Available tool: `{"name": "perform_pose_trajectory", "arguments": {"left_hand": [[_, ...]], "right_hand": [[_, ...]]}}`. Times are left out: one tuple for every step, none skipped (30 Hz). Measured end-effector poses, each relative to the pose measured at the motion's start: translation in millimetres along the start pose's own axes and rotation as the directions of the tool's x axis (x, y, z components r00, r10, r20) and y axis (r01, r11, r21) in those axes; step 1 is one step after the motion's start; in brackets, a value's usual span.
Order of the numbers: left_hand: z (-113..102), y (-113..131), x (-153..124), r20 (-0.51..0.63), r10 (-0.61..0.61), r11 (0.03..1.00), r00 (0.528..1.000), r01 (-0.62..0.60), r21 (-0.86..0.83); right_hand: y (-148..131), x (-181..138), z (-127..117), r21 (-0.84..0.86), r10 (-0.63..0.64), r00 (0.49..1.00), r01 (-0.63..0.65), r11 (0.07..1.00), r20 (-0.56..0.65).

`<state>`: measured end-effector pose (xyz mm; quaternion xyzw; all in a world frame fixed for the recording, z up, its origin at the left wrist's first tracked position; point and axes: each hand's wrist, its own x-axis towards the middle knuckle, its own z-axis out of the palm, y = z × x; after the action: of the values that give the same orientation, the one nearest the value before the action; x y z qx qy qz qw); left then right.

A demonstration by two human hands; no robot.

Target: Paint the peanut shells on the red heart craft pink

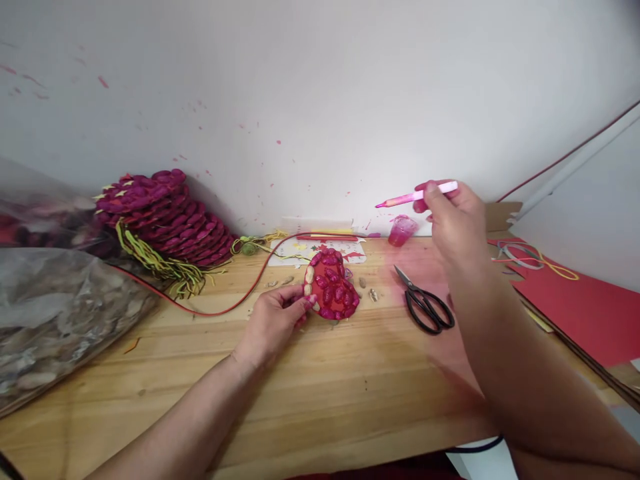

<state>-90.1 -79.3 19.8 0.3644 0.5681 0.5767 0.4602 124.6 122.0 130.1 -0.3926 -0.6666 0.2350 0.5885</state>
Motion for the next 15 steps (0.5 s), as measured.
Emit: {"name": "perform_pose_trajectory", "arguments": {"left_hand": [[0,1,-1,-0.006,0.004,1.000,1.000,-0.004,-0.008],[0,2,-1,-0.009,0.009,1.000,1.000,-0.009,-0.010],[0,4,-2,-0.011,0.015,1.000,1.000,-0.015,-0.009],[0,5,-3,-0.013,0.022,1.000,1.000,-0.022,-0.005],[0,7,-4,-0.019,0.029,1.000,0.999,-0.029,0.000],[0,8,-5,-0.027,0.036,0.999,0.999,-0.036,0.006],[0,9,-6,-0.034,0.047,0.999,0.998,-0.046,0.014],[0,10,-6,-0.042,0.059,0.998,0.997,-0.058,0.023],[0,11,-7,-0.047,0.069,0.997,0.996,-0.068,0.033],[-1,11,-7,-0.050,0.077,0.996,0.996,-0.075,0.041],[-1,10,-6,-0.051,0.081,0.996,0.995,-0.079,0.046],[-1,10,-6,-0.051,0.081,0.996,0.995,-0.079,0.048],[-2,10,-6,-0.051,0.083,0.996,0.995,-0.081,0.045],[-2,9,-6,-0.054,0.083,0.996,0.995,-0.081,0.041],[-3,9,-6,-0.061,0.085,0.996,0.995,-0.082,0.037]], "right_hand": [[-11,-12,8,0.105,0.004,0.999,-0.009,0.994,0.051],[-22,-25,15,0.200,0.001,0.996,-0.020,0.980,0.094],[-33,-39,22,0.275,-0.002,0.988,-0.040,0.961,0.152],[-43,-52,28,0.324,-0.010,0.982,-0.053,0.945,0.189],[-53,-64,33,0.344,-0.023,0.971,-0.062,0.937,0.236],[-61,-75,36,0.343,-0.033,0.960,-0.068,0.937,0.280],[-68,-84,39,0.337,-0.040,0.954,-0.066,0.939,0.297],[-74,-91,40,0.329,-0.043,0.946,-0.069,0.942,0.322],[-79,-97,40,0.331,-0.051,0.941,-0.067,0.941,0.334],[-82,-101,40,0.345,-0.054,0.936,-0.075,0.936,0.349],[-84,-103,41,0.368,-0.047,0.929,-0.099,0.925,0.368],[-85,-105,42,0.397,-0.036,0.922,-0.130,0.909,0.385],[-85,-106,44,0.425,-0.019,0.914,-0.170,0.889,0.406],[-84,-106,47,0.449,0.001,0.904,-0.214,0.868,0.428],[-83,-107,51,0.475,0.020,0.897,-0.252,0.843,0.442]]}}
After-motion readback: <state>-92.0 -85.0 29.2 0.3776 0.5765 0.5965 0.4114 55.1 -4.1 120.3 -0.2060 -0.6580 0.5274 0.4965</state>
